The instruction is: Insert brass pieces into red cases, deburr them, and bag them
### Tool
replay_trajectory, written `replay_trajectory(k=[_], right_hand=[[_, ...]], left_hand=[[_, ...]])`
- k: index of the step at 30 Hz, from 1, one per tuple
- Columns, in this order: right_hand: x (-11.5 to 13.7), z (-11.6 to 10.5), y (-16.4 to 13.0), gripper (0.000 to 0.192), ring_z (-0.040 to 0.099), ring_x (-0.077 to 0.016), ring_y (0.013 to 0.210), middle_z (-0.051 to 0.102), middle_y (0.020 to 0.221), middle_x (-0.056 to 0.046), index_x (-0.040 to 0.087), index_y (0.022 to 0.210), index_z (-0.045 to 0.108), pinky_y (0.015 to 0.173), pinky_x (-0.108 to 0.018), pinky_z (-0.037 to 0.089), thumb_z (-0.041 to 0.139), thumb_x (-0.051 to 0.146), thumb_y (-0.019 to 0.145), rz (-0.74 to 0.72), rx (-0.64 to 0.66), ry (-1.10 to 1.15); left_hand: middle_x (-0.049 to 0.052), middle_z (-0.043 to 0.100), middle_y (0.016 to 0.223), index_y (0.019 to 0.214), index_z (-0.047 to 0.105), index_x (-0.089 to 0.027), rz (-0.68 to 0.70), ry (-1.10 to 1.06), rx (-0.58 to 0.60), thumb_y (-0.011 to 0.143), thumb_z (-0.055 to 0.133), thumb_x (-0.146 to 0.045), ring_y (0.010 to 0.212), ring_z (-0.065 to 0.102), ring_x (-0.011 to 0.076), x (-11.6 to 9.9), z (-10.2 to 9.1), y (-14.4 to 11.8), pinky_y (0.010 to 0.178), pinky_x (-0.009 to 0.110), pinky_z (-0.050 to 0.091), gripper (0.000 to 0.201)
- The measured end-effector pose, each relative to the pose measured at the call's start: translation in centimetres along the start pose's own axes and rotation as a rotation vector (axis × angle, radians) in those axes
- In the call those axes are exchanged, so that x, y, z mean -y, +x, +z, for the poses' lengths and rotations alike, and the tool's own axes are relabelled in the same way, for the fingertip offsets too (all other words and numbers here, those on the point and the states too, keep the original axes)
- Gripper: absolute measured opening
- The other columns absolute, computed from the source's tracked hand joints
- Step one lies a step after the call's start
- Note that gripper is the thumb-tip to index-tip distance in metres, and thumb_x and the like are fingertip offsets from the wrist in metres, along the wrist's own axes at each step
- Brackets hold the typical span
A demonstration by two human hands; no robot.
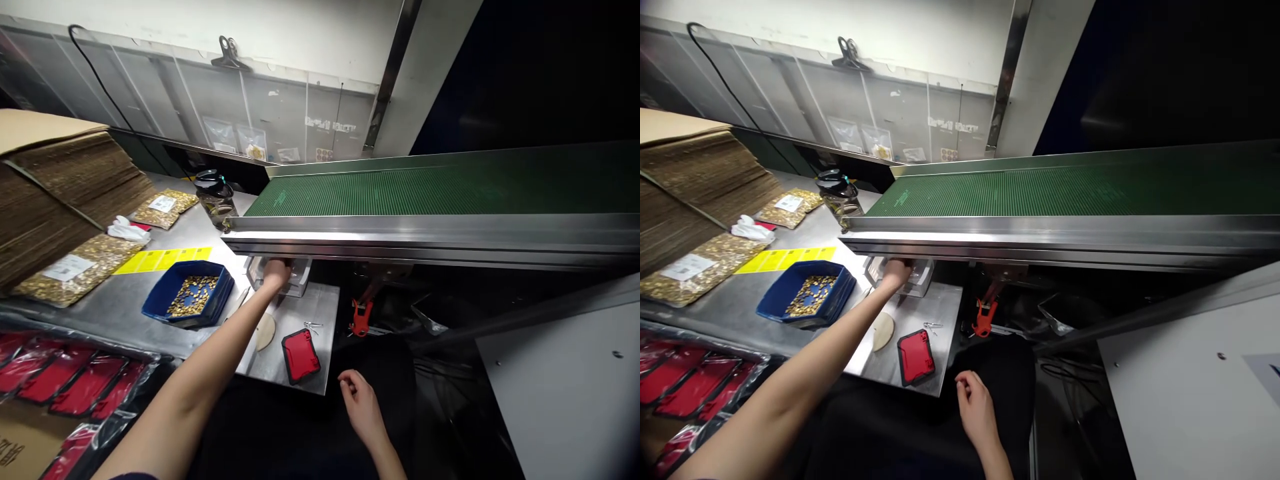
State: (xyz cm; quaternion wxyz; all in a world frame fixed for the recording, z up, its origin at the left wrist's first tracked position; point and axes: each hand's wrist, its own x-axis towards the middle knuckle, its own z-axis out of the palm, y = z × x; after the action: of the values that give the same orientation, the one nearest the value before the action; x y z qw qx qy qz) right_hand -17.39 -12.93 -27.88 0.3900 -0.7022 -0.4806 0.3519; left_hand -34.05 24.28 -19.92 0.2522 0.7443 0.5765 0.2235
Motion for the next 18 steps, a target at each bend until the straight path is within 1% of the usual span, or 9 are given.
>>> replay_trajectory(k=[2, 5, 7, 9, 11, 13, 15, 16, 18], right_hand=[[0.2, -0.1, 0.2, 0.029, 0.069, -0.0208, 0.078, 0.073, 0.095, -0.007, 0.022, 0.094, 0.071, 0.071, -0.029, 0.053, 0.049, 0.04, 0.099, 0.006, -0.011, 0.015], [0.9, -0.3, 0.3, 0.03, 0.068, -0.0202, 0.075, 0.073, 0.094, -0.008, 0.021, 0.095, 0.072, 0.069, -0.029, 0.053, 0.052, 0.042, 0.098, 0.008, -0.03, 0.039], [1.8, -0.5, 0.4, 0.031, 0.065, -0.0195, 0.071, 0.072, 0.091, -0.008, 0.019, 0.097, 0.072, 0.065, -0.028, 0.052, 0.052, 0.043, 0.099, 0.01, -0.052, 0.054], [3.3, -0.8, 0.8, 0.032, 0.063, -0.019, 0.068, 0.071, 0.088, -0.008, 0.018, 0.101, 0.071, 0.062, -0.028, 0.051, 0.05, 0.043, 0.1, 0.012, -0.09, 0.067], [5.7, -1.0, 1.6, 0.032, 0.063, -0.0192, 0.071, 0.071, 0.09, -0.008, 0.019, 0.106, 0.07, 0.064, -0.029, 0.052, 0.049, 0.042, 0.102, 0.002, -0.129, 0.082], [9.0, -1.0, 3.1, 0.03, 0.066, -0.0202, 0.08, 0.071, 0.096, -0.008, 0.02, 0.107, 0.07, 0.071, -0.03, 0.054, 0.049, 0.042, 0.102, -0.034, -0.143, 0.1], [12.5, -0.6, 5.1, 0.026, 0.067, -0.0213, 0.092, 0.07, 0.104, -0.008, 0.022, 0.108, 0.069, 0.081, -0.031, 0.054, 0.053, 0.041, 0.1, -0.102, -0.121, 0.111], [14.2, -0.3, 6.1, 0.025, 0.066, -0.0218, 0.098, 0.07, 0.11, -0.008, 0.023, 0.113, 0.068, 0.086, -0.032, 0.054, 0.057, 0.039, 0.098, -0.151, -0.1, 0.111], [16.9, 0.3, 7.9, 0.039, 0.065, -0.0219, 0.109, 0.067, 0.122, -0.007, 0.024, 0.125, 0.062, 0.094, -0.032, 0.052, 0.07, 0.04, 0.09, -0.198, -0.029, 0.148]], left_hand=[[0.011, 0.068, 0.116, 0.117, 0.066, -0.013, -0.03, -0.002, 0.005, 0.097, 0.069, -0.036, 0.103, 0.068, 0.0244, 0.4, -0.4, -0.7, 0.089, 0.043, 0.059, 0.031], [0.009, 0.069, 0.113, 0.111, 0.067, -0.014, -0.021, -0.038, -0.007, 0.099, 0.065, -0.037, 0.103, 0.067, 0.0236, 1.0, -1.4, -2.3, 0.092, 0.045, 0.057, 0.027], [0.007, 0.069, 0.106, 0.105, 0.067, -0.014, -0.002, -0.08, -0.011, 0.1, 0.063, -0.038, 0.099, 0.066, 0.0224, 1.1, -2.3, -3.7, 0.092, 0.045, 0.056, 0.025], [0.005, 0.067, 0.096, 0.097, 0.066, -0.015, 0.018, -0.138, -0.011, 0.1, 0.061, -0.038, 0.093, 0.065, 0.0211, 1.0, -3.4, -5.2, 0.09, 0.043, 0.054, 0.024], [0.003, 0.063, 0.09, 0.089, 0.062, -0.016, 0.042, -0.21, -0.013, 0.101, 0.056, -0.037, 0.09, 0.061, 0.0203, 0.5, -4.5, -6.9, 0.088, 0.04, 0.051, 0.025], [0.002, 0.058, 0.084, 0.083, 0.056, -0.019, 0.061, -0.297, -0.009, 0.102, 0.05, -0.038, 0.085, 0.057, 0.0194, -0.5, -5.5, -8.9, 0.083, 0.034, 0.048, 0.028], [0.0, 0.053, 0.078, 0.08, 0.052, -0.021, 0.068, -0.395, 0.021, 0.102, 0.047, -0.042, 0.078, 0.052, 0.0182, -1.8, -6.3, -11.1, 0.075, 0.03, 0.044, 0.031], [-0.001, 0.051, 0.076, 0.081, 0.052, -0.021, 0.064, -0.445, 0.047, 0.101, 0.047, -0.045, 0.075, 0.05, 0.0177, -2.5, -6.5, -12.2, 0.072, 0.029, 0.043, 0.033], [-0.001, 0.05, 0.074, 0.082, 0.054, -0.021, 0.05, -0.542, 0.108, 0.099, 0.049, -0.05, 0.072, 0.048, 0.0169, -3.8, -6.8, -14.3, 0.068, 0.028, 0.042, 0.035]])
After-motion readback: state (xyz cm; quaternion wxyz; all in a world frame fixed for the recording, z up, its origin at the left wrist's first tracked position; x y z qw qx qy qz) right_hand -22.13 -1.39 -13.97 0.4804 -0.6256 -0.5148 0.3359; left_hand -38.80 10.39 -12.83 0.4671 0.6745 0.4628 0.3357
